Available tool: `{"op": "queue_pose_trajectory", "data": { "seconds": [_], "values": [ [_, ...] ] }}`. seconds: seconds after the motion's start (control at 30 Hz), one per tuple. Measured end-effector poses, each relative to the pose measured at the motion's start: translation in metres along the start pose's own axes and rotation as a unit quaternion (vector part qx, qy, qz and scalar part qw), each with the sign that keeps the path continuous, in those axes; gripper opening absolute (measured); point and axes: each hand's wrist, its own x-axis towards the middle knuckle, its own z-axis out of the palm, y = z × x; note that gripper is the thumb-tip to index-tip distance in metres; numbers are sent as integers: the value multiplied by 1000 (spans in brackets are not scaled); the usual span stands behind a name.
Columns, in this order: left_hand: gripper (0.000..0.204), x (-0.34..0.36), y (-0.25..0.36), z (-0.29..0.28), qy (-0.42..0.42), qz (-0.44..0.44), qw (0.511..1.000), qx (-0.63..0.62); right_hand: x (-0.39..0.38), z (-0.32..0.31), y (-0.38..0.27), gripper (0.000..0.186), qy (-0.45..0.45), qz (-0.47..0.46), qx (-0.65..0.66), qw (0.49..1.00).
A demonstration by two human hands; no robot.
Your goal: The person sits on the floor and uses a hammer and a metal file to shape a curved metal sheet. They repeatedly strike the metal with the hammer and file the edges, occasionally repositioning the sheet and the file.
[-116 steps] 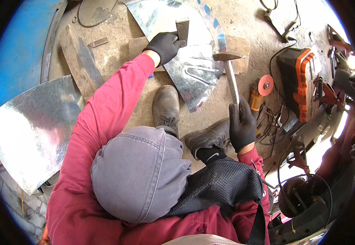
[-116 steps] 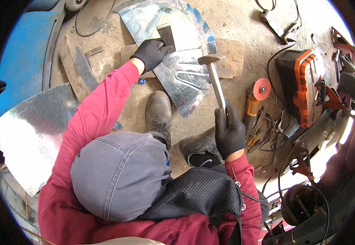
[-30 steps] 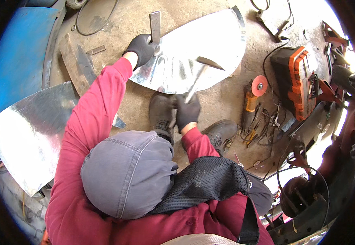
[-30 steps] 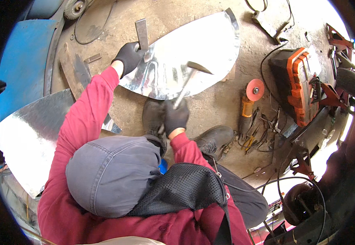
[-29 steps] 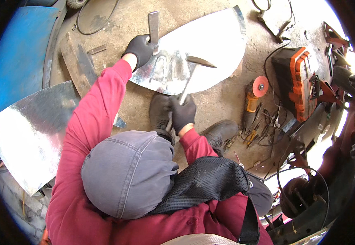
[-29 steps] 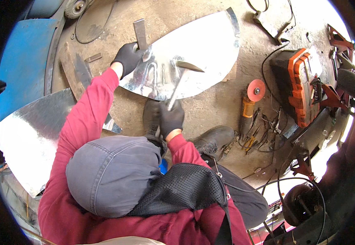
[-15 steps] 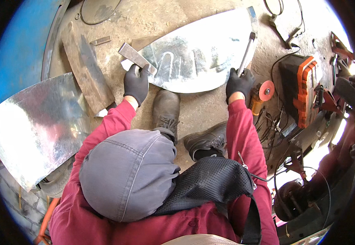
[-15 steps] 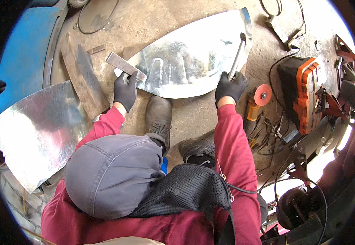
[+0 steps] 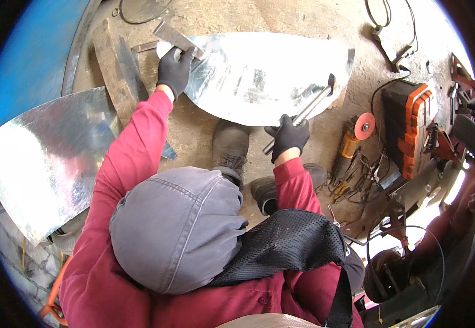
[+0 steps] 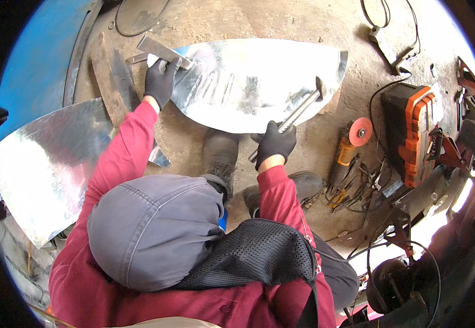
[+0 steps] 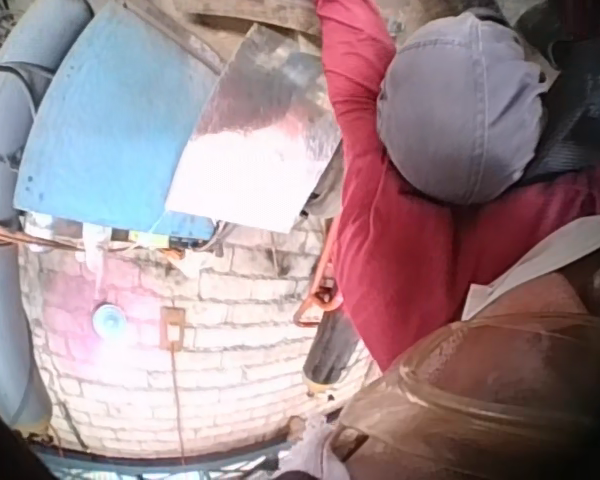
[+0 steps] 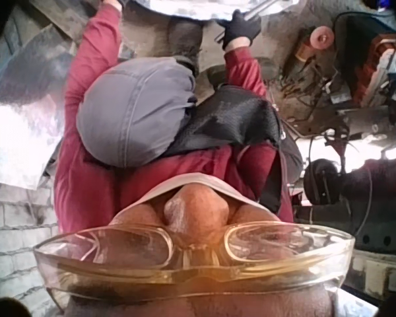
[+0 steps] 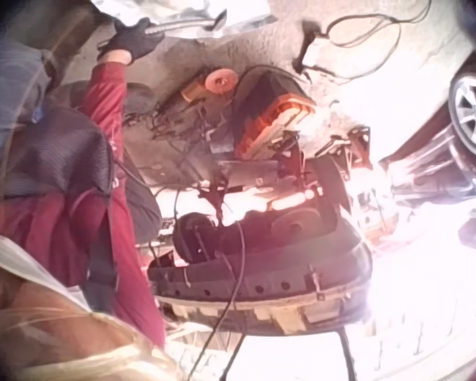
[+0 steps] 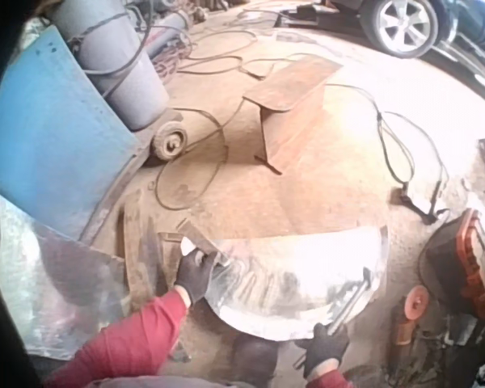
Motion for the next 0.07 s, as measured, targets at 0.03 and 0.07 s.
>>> {"op": "queue_pose_trajectory", "data": {
  "seconds": [0.03, 0.07],
  "values": [
    [36, 3, 2, -2, -7, 11, 1000, 10, -6, -2, 5, 24, -1, 23, -8, 1000],
    [36, 4, 4, -3, -31, -8, 999, -14, -6, -7, 14, 36, -12, 64, -39, 997]
  ]
}}
